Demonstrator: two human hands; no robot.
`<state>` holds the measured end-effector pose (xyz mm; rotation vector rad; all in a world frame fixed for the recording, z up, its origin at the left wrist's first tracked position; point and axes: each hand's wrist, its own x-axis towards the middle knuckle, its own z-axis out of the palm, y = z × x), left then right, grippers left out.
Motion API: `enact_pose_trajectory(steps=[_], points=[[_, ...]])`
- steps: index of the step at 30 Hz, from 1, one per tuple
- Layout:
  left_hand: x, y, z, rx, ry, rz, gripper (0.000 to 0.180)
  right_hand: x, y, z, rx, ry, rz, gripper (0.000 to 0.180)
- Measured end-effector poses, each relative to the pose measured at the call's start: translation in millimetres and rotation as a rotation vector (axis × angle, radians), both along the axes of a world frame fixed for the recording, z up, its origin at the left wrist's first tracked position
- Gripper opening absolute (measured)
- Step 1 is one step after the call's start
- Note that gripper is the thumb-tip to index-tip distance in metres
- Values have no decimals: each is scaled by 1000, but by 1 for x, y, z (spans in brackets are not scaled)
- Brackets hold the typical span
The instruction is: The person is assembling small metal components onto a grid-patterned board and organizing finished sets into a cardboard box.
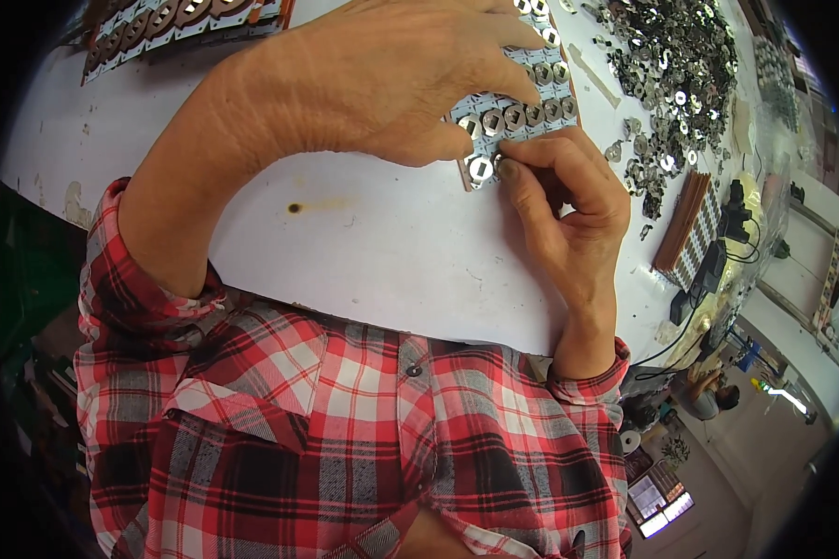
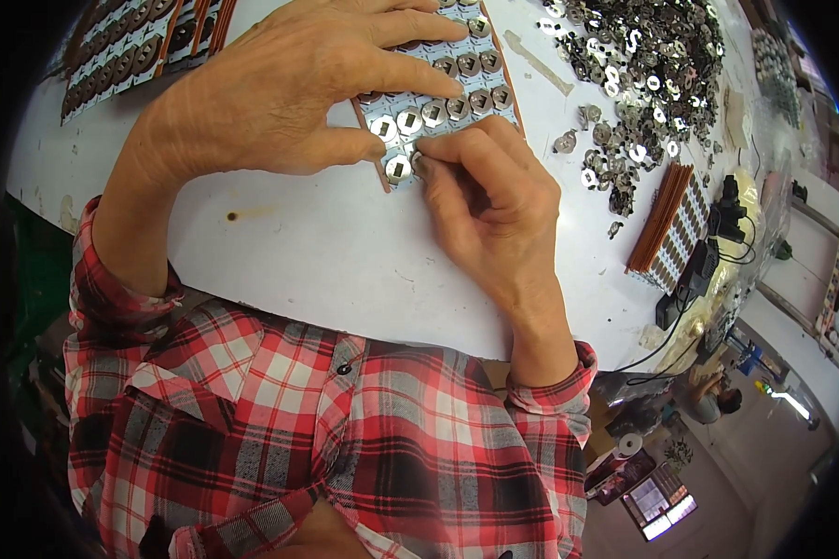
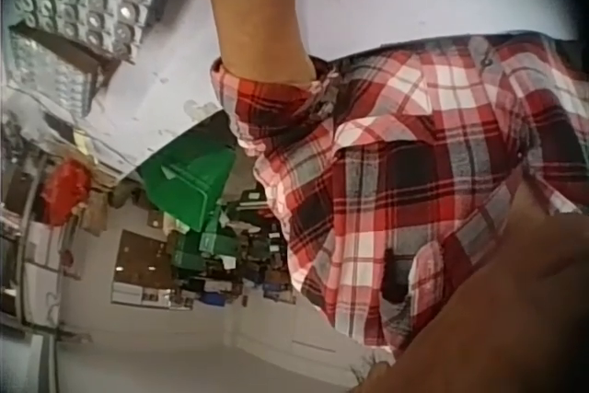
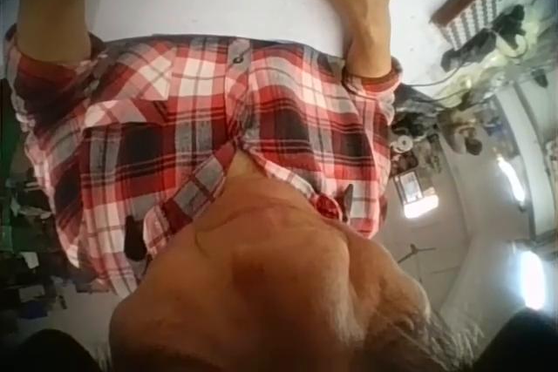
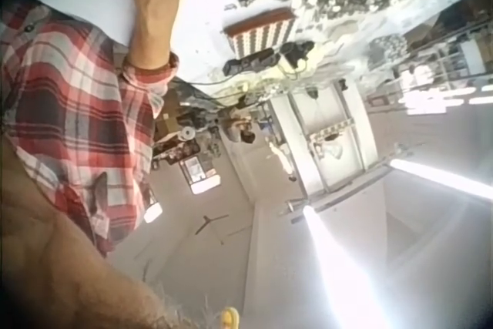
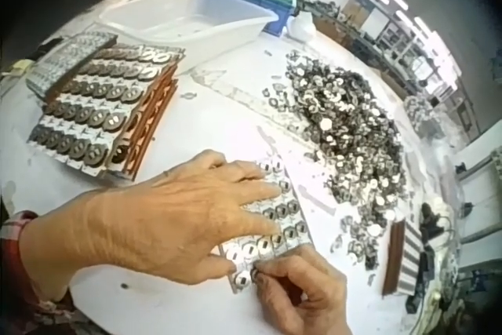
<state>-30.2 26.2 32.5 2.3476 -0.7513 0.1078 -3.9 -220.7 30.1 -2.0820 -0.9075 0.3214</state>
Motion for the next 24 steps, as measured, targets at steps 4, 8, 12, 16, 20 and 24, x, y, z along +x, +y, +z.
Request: enact_pose_trajectory(steps=[4,8,12,16,20,24], points=[[-1,0,0,-133,5,4,49,12,-3,5,14,6,146,17],[1,-6,11,39,25,15,49,9,-6,0,29,-49,108,21],[13,1,-26,-124,-320,-63,49,34,-34,-2,-4,-158,-222,17],[27,2,-47,-320,-755,-189,50,43,-47,19,-306,-79,-433,15],[22,-2,-31,-297,-738,-187,51,49,-55,12,-198,30,-362,15],[16,0,-25,-67,-280,-71,52,50,-59,14,-91,94,-346,15]])
